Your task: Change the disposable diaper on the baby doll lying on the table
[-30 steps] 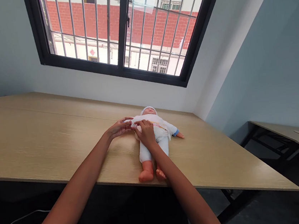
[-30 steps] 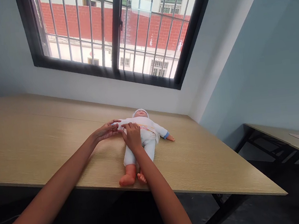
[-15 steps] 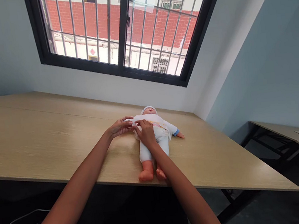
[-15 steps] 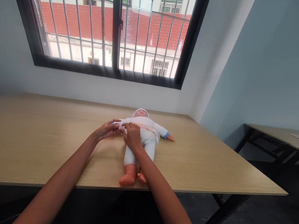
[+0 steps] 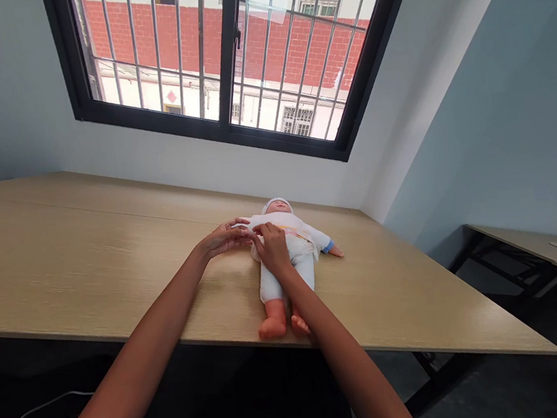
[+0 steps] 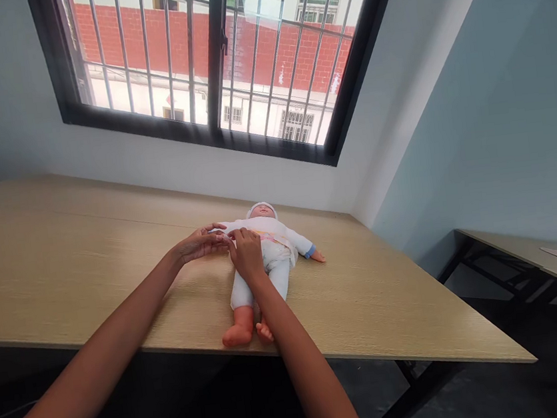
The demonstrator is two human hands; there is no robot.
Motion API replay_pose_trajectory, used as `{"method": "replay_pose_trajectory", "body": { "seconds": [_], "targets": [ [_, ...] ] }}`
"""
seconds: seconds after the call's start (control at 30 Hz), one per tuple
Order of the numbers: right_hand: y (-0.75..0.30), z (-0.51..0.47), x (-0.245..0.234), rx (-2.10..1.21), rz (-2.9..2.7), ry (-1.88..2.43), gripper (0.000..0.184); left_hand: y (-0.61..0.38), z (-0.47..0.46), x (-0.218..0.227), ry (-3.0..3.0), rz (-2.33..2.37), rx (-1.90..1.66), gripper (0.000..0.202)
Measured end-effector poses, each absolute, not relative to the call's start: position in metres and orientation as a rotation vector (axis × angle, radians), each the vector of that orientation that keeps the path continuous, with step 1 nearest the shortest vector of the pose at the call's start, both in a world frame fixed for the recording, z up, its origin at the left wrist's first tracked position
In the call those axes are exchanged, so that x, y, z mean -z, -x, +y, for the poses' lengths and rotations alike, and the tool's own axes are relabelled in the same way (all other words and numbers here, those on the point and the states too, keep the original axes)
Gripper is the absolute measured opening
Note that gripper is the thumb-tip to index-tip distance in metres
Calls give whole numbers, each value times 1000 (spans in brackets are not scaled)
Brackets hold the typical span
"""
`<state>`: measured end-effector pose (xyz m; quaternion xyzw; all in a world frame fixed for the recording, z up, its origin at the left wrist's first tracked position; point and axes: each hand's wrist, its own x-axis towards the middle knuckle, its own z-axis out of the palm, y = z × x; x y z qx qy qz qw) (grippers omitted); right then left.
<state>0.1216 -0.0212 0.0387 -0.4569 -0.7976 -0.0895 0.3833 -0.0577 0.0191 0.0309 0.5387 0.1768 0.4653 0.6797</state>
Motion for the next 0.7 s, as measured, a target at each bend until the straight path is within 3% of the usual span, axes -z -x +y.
{"method": "replay_pose_trajectory", "body": {
  "seconds": [0.27, 0.7],
  "targets": [
    [-122, -21, -36, 205, -1969, 1131, 21, 56, 21, -30, -1288, 453, -985, 25],
    [-121, -22, -38, 281, -2014, 1187, 18, 56, 20, -31, -1354, 574, -1008, 28]
  ]
}}
